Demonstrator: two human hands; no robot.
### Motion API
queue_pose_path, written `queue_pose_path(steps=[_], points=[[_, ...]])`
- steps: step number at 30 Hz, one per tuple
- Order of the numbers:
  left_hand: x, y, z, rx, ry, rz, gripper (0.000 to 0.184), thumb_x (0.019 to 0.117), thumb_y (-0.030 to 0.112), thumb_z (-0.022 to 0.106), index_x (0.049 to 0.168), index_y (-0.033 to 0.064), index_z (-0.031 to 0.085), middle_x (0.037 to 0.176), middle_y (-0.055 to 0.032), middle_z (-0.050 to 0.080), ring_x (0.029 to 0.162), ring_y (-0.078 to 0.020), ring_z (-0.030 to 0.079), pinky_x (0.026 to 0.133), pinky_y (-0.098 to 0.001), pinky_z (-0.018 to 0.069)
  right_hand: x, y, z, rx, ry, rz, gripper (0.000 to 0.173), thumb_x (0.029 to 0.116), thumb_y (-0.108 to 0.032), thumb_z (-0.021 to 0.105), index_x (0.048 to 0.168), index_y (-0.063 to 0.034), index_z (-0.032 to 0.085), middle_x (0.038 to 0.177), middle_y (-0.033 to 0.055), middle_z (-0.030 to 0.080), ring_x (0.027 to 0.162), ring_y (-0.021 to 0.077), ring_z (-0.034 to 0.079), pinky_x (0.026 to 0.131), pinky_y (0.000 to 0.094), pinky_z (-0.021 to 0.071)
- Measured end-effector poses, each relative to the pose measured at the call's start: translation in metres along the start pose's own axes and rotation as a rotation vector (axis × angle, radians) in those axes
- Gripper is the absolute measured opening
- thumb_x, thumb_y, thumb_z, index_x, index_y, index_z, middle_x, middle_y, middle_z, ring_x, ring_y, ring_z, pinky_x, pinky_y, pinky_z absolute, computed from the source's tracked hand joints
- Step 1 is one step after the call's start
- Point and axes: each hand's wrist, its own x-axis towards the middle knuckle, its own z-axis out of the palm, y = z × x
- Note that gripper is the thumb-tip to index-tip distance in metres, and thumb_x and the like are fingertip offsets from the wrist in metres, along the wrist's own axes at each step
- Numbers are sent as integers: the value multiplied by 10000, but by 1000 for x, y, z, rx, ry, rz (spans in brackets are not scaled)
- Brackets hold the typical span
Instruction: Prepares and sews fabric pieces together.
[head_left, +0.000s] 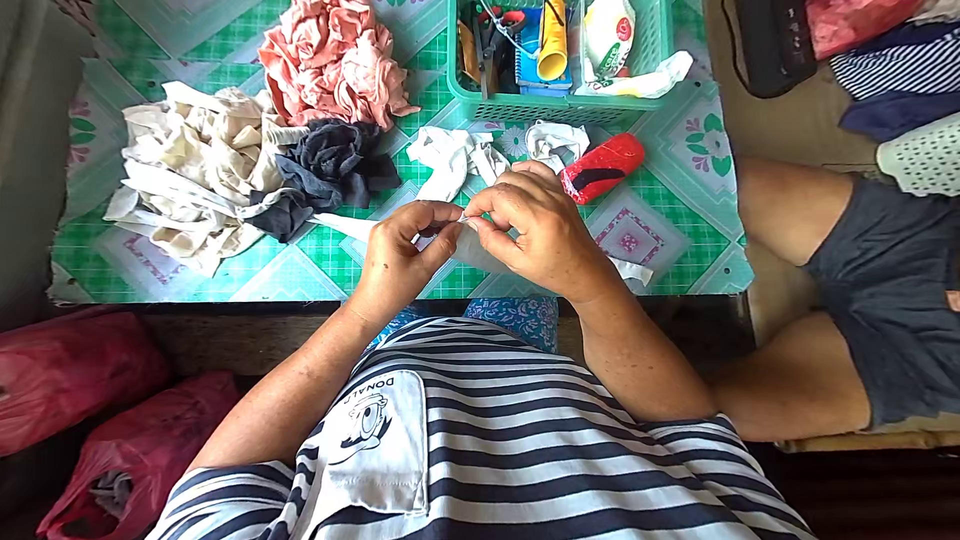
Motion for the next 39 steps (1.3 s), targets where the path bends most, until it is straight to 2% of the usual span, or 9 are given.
queue_pose_path(steps=[16, 19, 24, 27, 30, 32, 35, 37, 39], points=[[2, 0, 1, 135, -2, 136, 153, 964, 64, 613, 1024, -34, 714, 942, -95, 705, 926, -86, 650, 878, -222, 510, -1, -1, 0, 22, 13, 24, 85, 946, -79, 638, 919, -17, 690, 746, 83, 627, 752, 203, 599, 921, 427, 427], [2, 1, 0, 139, -2, 153, 154, 964, 50, 606, 1023, -41, 716, 939, -101, 703, 918, -85, 649, 873, -216, 512, -3, -1, 0, 19, 21, 29, 107, 954, -99, 655, 965, -3, 701, 768, 92, 635, 757, 206, 597, 906, 423, 428], [2, 3, -1, 189, -8, 142, 166, 984, 73, 598, 1039, -23, 721, 952, -100, 699, 921, -103, 642, 862, -228, 505, -5, -5, 1, -37, 52, 19, 132, 975, -108, 646, 957, -9, 732, 785, 103, 674, 774, 227, 643, 980, 461, 434], [2, 5, -3, 243, -3, 112, 163, 988, 104, 622, 1041, 11, 745, 964, -90, 694, 881, -90, 612, 786, -207, 471, -6, -6, 5, -66, 70, 9, 123, 971, -85, 629, 902, -12, 700, 776, 109, 659, 775, 234, 641, 987, 455, 431], [0, 10, -6, 298, -4, 35, 159, 996, 136, 635, 1059, 57, 758, 969, -47, 678, 711, -7, 531, 620, -138, 422, -6, -5, 11, -33, 88, 13, 105, 942, -69, 631, 865, -15, 678, 729, 96, 623, 736, 222, 611, 943, 438, 436], [-1, 17, -6, 277, -18, -29, 154, 1002, 115, 621, 1075, 61, 745, 971, -27, 691, 649, 23, 530, 573, -122, 433, -7, -5, 16, 31, 111, 35, 91, 924, -58, 633, 856, -13, 674, 719, 89, 614, 727, 205, 594, 890, 409, 445], [-2, 22, -8, 142, -51, -60, 143, 1003, 63, 607, 1104, 12, 695, 987, -42, 708, 740, 2, 659, 685, -151, 571, -8, -7, 20, 172, 127, 111, 83, 917, -52, 633, 858, -8, 670, 706, 64, 584, 705, 155, 545, 827, 354, 443], [-3, 20, -9, 87, -55, -20, 157, 988, 58, 631, 1111, -23, 685, 1010, -67, 703, 838, -28, 674, 791, -178, 577, -8, -8, 20, 278, 121, 176, 90, 928, -66, 633, 878, -6, 677, 728, 42, 588, 714, 108, 539, 808, 306, 454], [-3, 19, -10, 37, -37, -23, 151, 986, 66, 648, 1099, -28, 683, 988, -53, 710, 837, -31, 684, 791, -190, 588, -8, -8, 17, 379, 105, 211, 109, 948, -73, 624, 926, 11, 690, 791, 43, 625, 737, 59, 547, 748, 220, 466]])
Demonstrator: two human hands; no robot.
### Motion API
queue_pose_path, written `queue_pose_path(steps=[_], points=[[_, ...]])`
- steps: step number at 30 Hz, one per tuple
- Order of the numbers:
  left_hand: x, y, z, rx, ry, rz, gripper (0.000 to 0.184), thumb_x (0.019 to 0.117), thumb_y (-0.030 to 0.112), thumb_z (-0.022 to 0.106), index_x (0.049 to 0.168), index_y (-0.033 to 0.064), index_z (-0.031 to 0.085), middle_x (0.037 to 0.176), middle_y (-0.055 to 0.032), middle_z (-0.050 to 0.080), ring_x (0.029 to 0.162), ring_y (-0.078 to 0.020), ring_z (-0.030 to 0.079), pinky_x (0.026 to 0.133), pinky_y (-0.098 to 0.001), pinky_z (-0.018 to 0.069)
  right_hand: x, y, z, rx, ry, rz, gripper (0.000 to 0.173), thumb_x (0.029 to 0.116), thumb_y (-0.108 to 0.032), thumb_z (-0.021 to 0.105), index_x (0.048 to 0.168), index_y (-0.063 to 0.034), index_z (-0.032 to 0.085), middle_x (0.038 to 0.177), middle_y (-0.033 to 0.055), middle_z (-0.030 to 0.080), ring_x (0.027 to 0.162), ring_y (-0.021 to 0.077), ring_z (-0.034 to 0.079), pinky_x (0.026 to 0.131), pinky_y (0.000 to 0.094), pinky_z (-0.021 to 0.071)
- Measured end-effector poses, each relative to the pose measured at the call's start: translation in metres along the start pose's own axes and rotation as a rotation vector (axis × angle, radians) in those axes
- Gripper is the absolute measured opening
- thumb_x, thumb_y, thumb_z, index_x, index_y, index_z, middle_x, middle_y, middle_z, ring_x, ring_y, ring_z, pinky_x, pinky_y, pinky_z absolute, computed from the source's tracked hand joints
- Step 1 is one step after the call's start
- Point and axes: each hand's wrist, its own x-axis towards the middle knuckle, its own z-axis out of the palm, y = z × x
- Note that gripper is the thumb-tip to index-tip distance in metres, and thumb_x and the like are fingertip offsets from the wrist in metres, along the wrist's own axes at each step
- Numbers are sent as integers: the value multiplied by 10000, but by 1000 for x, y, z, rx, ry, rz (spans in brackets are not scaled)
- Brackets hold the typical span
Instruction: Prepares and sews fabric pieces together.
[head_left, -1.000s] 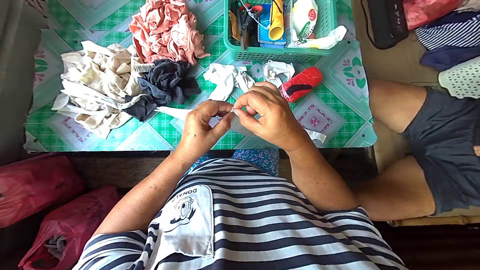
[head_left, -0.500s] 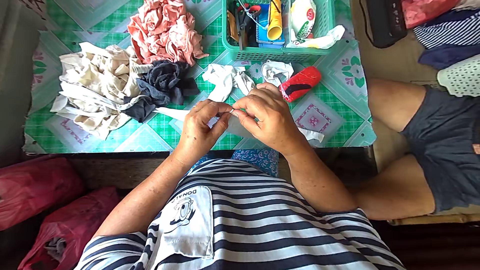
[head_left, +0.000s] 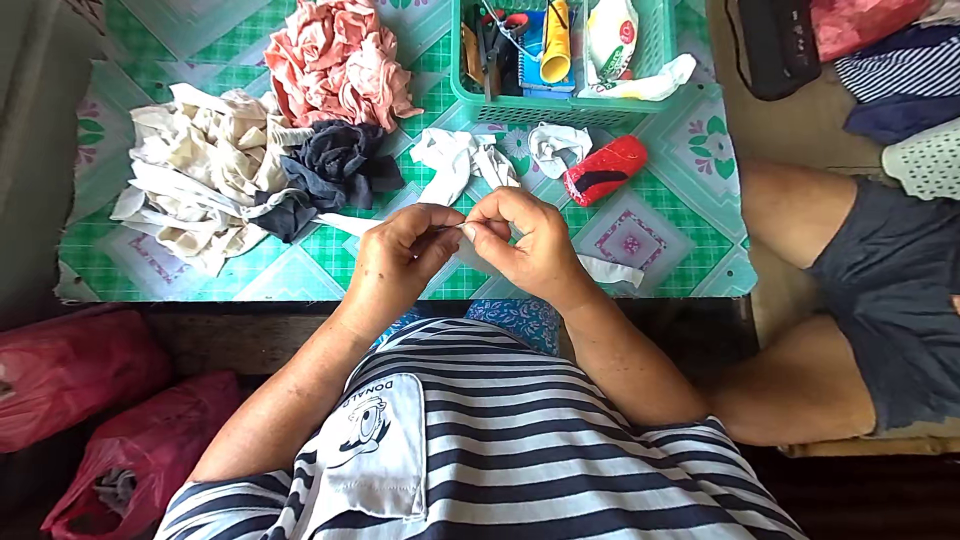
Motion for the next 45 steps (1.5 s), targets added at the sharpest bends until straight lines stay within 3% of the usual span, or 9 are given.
queue_pose_path(steps=[2, 5, 9, 11, 13, 16, 21, 35, 45], points=[[0, 2, -3, -98, 6, -60, 137, 995, 60, 631, 1098, -21, 671, 958, -22, 719, 823, -39, 704, 783, -214, 610, 1, -1, -4, 86, -40, 7, 159, 975, -61, 571, 1012, 55, 672, 851, 60, 637, 756, 26, 562, 710, 162, 483], [1, 4, -5, -282, -8, -156, 111, 1001, 55, 611, 1094, 21, 659, 925, 19, 725, 796, -63, 717, 755, -247, 626, 0, -3, -9, 56, -72, -2, 211, 1001, -51, 474, 1121, 75, 593, 871, 69, 593, 785, 57, 556, 720, 184, 485], [2, 2, -6, -419, -33, -176, 112, 1006, 63, 604, 1096, 51, 670, 917, 22, 730, 777, -83, 719, 730, -261, 632, 1, -9, -12, -134, -33, -63, 179, 1010, -41, 471, 1084, 31, 617, 949, 116, 641, 898, 182, 621, 871, 362, 501], [1, 2, -5, -454, -41, -172, 115, 1008, 73, 604, 1099, 60, 674, 921, 23, 730, 778, -86, 718, 724, -264, 630, 4, -6, -14, -168, -8, -142, 175, 1021, -41, 501, 1057, 15, 663, 995, 129, 686, 994, 204, 645, 952, 392, 484], [1, 2, -5, -471, -42, -166, 114, 1007, 80, 607, 1096, 62, 677, 920, 21, 732, 778, -89, 720, 719, -266, 630, 8, -5, -18, -198, 10, -194, 169, 1027, -48, 535, 1046, -15, 700, 1052, 139, 680, 1073, 230, 625, 971, 394, 474], [1, 3, -6, -509, -51, -160, 111, 1012, 87, 605, 1095, 72, 676, 924, 20, 732, 789, -91, 722, 727, -272, 633, 10, -7, -21, -238, 29, -214, 163, 1014, -70, 585, 1022, -58, 746, 1037, 136, 623, 1037, 224, 566, 926, 356, 434], [-1, 9, -8, -506, -68, -178, 109, 1024, 86, 591, 1095, 81, 673, 916, 23, 720, 761, -80, 715, 701, -251, 630, 12, -11, -23, -306, 37, -233, 165, 1004, -69, 605, 1000, -85, 769, 969, 132, 618, 989, 245, 569, 915, 408, 412], [-1, 14, -8, -522, -77, -200, 104, 1023, 75, 589, 1084, 73, 673, 892, 15, 729, 744, -86, 721, 680, -250, 631, 11, -15, -27, -376, 2, -263, 143, 998, -70, 626, 1010, -105, 764, 940, 141, 609, 1000, 286, 596, 1045, 529, 376], [-1, 12, -6, -527, -97, -195, 110, 1023, 76, 587, 1076, 90, 682, 892, 26, 736, 748, -80, 724, 688, -243, 631, 9, -15, -30, -307, -16, -275, 146, 998, -73, 628, 1001, -104, 771, 921, 126, 609, 983, 254, 596, 1066, 514, 367]])
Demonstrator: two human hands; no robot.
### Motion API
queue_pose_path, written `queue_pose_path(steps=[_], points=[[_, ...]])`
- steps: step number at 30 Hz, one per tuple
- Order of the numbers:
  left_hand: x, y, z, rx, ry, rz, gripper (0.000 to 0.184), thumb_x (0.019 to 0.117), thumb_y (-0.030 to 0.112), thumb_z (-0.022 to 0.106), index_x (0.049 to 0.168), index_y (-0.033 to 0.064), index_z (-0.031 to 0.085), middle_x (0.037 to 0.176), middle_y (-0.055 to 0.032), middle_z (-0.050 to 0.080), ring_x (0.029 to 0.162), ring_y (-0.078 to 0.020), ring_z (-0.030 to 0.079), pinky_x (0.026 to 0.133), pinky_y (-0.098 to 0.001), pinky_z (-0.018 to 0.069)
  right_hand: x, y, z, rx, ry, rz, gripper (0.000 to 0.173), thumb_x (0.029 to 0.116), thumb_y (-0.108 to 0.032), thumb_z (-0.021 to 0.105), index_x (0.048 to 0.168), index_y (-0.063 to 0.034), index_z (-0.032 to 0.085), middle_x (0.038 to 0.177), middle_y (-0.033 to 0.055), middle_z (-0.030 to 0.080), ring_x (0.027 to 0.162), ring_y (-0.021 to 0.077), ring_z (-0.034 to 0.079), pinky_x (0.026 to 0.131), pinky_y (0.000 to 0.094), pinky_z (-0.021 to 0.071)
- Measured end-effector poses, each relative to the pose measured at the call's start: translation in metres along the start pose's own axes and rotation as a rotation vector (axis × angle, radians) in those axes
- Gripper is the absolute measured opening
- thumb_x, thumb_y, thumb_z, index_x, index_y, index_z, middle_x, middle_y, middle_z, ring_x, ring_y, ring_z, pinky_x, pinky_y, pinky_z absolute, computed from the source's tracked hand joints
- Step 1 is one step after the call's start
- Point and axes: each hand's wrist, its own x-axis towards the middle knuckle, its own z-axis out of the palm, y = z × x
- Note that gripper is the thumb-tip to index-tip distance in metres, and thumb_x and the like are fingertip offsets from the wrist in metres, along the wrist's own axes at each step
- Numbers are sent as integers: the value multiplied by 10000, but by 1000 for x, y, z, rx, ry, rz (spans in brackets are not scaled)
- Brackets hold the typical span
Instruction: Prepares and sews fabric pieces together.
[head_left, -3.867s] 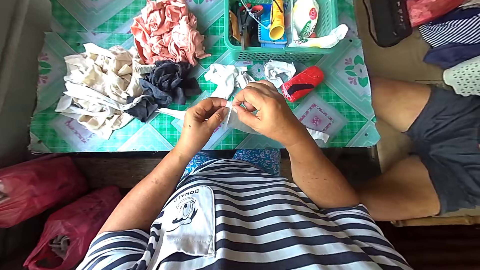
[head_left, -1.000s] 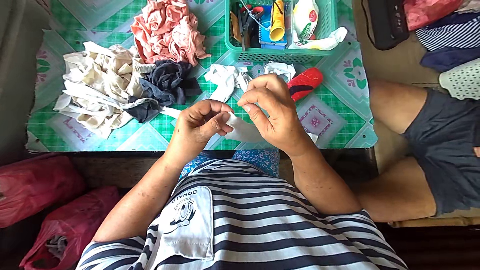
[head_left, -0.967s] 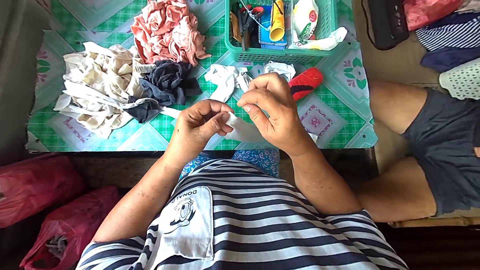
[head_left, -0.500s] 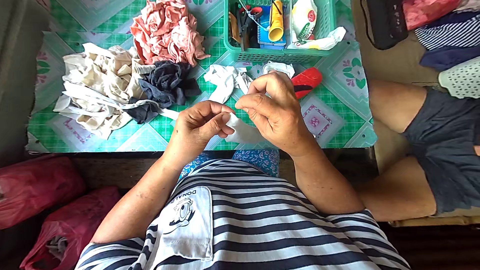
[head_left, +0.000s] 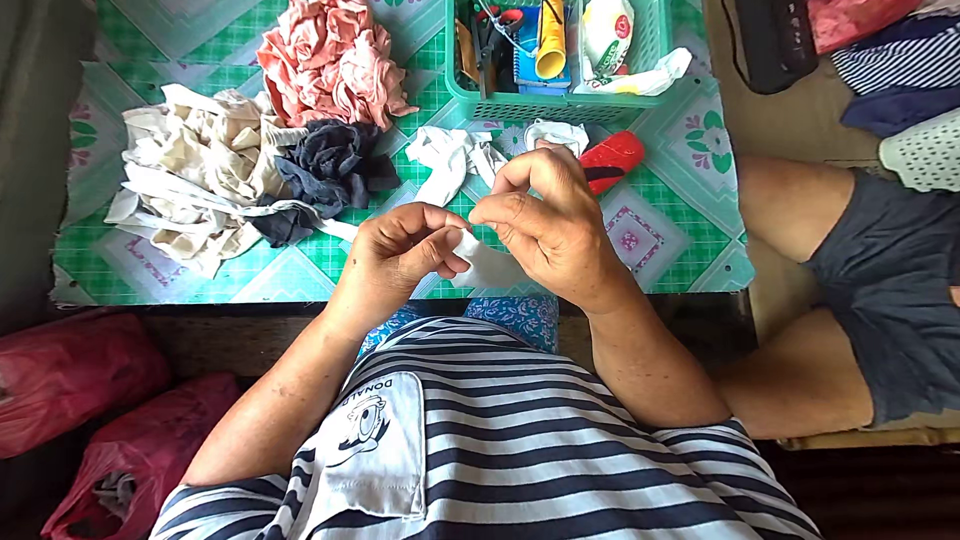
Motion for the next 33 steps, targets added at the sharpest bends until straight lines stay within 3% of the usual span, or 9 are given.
queue_pose_path(steps=[12, 18, 25, 29, 33], points=[[0, -2, 2, -13, 17, 11, 96, 1013, 57, 597, 1065, 74, 676, 895, 30, 733, 752, -87, 725, 703, -259, 637, -5, 5, 6, 141, 27, 26, 125, 979, -59, 659, 987, -83, 782, 921, 118, 642, 1001, 219, 613, 1090, 482, 389], [-1, 1, 1, -70, -8, -19, 100, 1012, 76, 619, 1085, 85, 686, 921, 10, 739, 768, -89, 728, 708, -255, 635, -7, 8, 12, 223, 74, 55, 140, 974, -38, 647, 997, -53, 784, 995, 135, 663, 1027, 194, 601, 937, 323, 474], [0, -2, 2, -59, 25, -6, 96, 1010, 63, 610, 1072, 85, 680, 905, 17, 732, 750, -79, 718, 696, -245, 626, -6, 3, 17, 207, 89, 94, 149, 982, -31, 628, 1012, -40, 774, 1013, 127, 681, 1040, 196, 619, 959, 340, 480], [4, -9, 3, -45, 103, 17, 89, 993, 39, 623, 1052, 71, 682, 881, 17, 746, 754, -96, 734, 715, -274, 641, -5, -7, 17, 172, 77, 86, 181, 966, -4, 587, 1076, 13, 730, 1030, 144, 703, 1056, 244, 646, 992, 431, 478], [5, -12, 2, -31, 111, 31, 93, 981, 33, 646, 1059, 65, 683, 889, 14, 754, 760, -90, 734, 714, -263, 637, -5, -14, 20, 36, 69, 35, 150, 960, -53, 652, 1057, -25, 763, 981, 147, 681, 982, 268, 649, 1019, 529, 442]])
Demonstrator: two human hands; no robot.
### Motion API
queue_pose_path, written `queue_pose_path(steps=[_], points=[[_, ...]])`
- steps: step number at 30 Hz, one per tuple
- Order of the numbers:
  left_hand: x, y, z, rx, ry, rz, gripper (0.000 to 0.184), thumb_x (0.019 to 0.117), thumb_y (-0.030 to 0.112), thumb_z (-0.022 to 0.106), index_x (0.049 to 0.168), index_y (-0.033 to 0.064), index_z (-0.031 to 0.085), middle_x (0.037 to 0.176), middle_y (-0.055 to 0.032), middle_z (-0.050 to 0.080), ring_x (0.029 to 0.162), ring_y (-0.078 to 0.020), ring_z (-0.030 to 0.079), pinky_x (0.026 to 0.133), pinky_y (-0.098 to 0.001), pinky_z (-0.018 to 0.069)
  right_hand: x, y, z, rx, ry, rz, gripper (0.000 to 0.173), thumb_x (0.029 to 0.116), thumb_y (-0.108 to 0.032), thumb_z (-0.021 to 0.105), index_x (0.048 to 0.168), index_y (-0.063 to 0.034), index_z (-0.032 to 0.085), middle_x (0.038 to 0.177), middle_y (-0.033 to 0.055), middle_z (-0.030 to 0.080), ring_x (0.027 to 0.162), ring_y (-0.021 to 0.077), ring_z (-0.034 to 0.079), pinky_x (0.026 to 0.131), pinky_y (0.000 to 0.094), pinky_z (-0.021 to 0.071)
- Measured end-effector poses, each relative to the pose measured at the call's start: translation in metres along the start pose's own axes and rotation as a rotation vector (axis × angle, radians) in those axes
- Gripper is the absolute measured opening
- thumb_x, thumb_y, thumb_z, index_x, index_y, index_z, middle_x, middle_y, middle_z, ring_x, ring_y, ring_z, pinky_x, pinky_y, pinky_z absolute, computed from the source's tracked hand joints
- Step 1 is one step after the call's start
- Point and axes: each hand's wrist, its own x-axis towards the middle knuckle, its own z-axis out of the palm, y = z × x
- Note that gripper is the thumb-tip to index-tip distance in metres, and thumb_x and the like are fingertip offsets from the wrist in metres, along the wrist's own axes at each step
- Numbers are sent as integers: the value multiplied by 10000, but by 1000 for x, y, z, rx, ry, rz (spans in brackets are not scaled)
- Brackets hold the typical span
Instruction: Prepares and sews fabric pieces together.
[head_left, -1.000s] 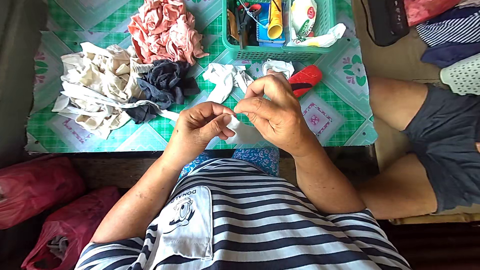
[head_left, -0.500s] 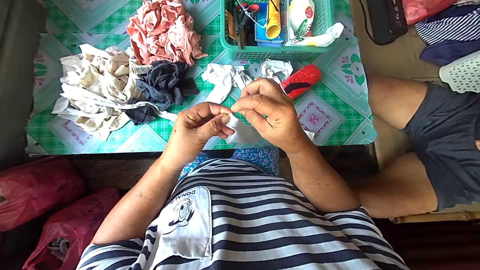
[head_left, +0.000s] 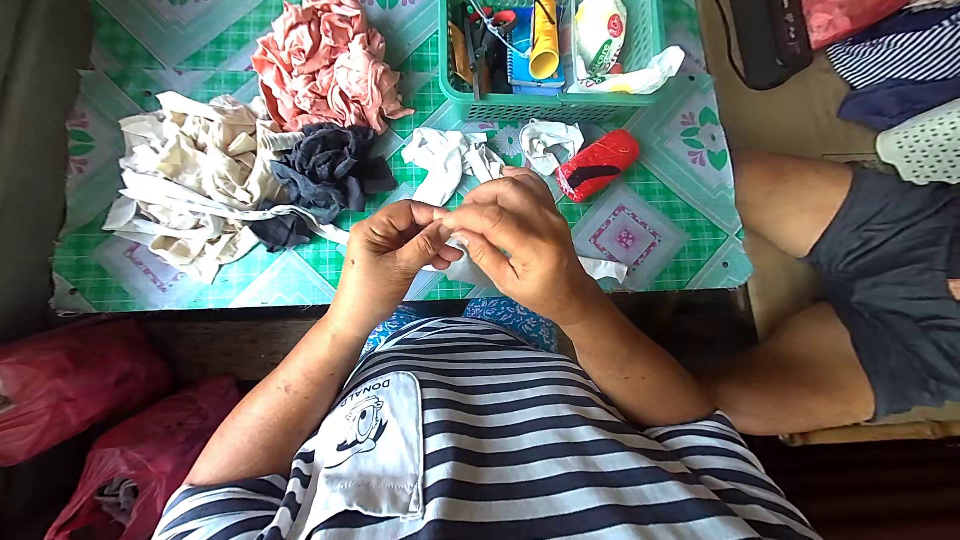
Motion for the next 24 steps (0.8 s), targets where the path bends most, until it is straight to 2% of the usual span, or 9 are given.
queue_pose_path(steps=[3, 6, 7, 9, 10, 12, 15, 18, 24], points=[[0, -2, 0, 46, -8, 25, 103, 975, 18, 643, 1058, 67, 678, 887, 34, 749, 760, -70, 727, 717, -247, 631, -1, 0, 6, -24, 12, -33, 127, 956, -61, 654, 1011, -72, 768, 989, 163, 641, 990, 296, 620, 989, 534, 433], [2, -4, -2, 137, 17, 52, 97, 978, 32, 636, 1057, 72, 674, 881, 66, 730, 766, -44, 714, 725, -236, 626, 0, -2, 4, 290, 57, 35, 108, 996, -62, 616, 1002, -36, 721, 1130, 158, 635, 1106, 225, 586, 963, 379, 474], [3, -5, -3, 159, 30, 51, 90, 981, 41, 629, 1052, 74, 673, 877, 68, 729, 765, -43, 714, 727, -238, 626, 1, -3, -1, 430, 75, 71, 116, 1015, -56, 580, 1035, -17, 688, 1128, 128, 670, 1091, 180, 629, 941, 342, 522], [3, -6, -8, 183, 45, 57, 87, 984, 41, 616, 1052, 48, 671, 877, 42, 728, 769, -59, 713, 733, -249, 625, 6, 0, -18, 675, 122, 139, 135, 1064, -100, 508, 1107, -81, 634, 976, 18, 708, 886, 102, 687, 777, 294, 598], [4, -8, -10, 190, 48, 60, 86, 985, 38, 611, 1051, 41, 668, 880, 35, 727, 772, -61, 711, 737, -250, 623, 8, 2, -28, 773, 147, 170, 143, 1077, -137, 492, 1131, -124, 624, 908, -19, 686, 800, 100, 676, 726, 315, 605], [4, -10, -14, 195, 57, 67, 88, 980, 27, 614, 1048, 34, 669, 887, 31, 726, 776, -63, 710, 744, -251, 622, 11, 5, -47, 922, 225, 211, 124, 1074, -156, 489, 1117, -169, 605, 807, -58, 619, 702, 111, 640, 722, 380, 620], [4, -15, -16, 221, 75, 75, 88, 969, 20, 622, 1041, 35, 671, 879, 36, 723, 767, -53, 705, 734, -243, 619, 14, 5, -69, 1000, 379, 221, 119, 1056, -90, 462, 1027, -148, 562, 698, -54, 549, 629, 130, 597, 769, 459, 618], [4, -18, -18, 253, 85, 58, 78, 974, 22, 623, 1034, 33, 671, 884, 33, 725, 766, -53, 707, 736, -240, 620, 14, 5, -84, 918, 520, 214, 176, 1039, -51, 410, 962, -132, 546, 633, -43, 506, 603, 149, 581, 852, 536, 593], [5, -23, -21, 312, 104, 38, 67, 973, 31, 633, 1028, 22, 670, 881, 24, 724, 763, -49, 708, 730, -237, 619, 5, 17, -106, 634, 754, 105, 156, 1022, -1, 344, 953, -84, 457, 628, -3, 450, 606, 163, 568, 953, 551, 550]])
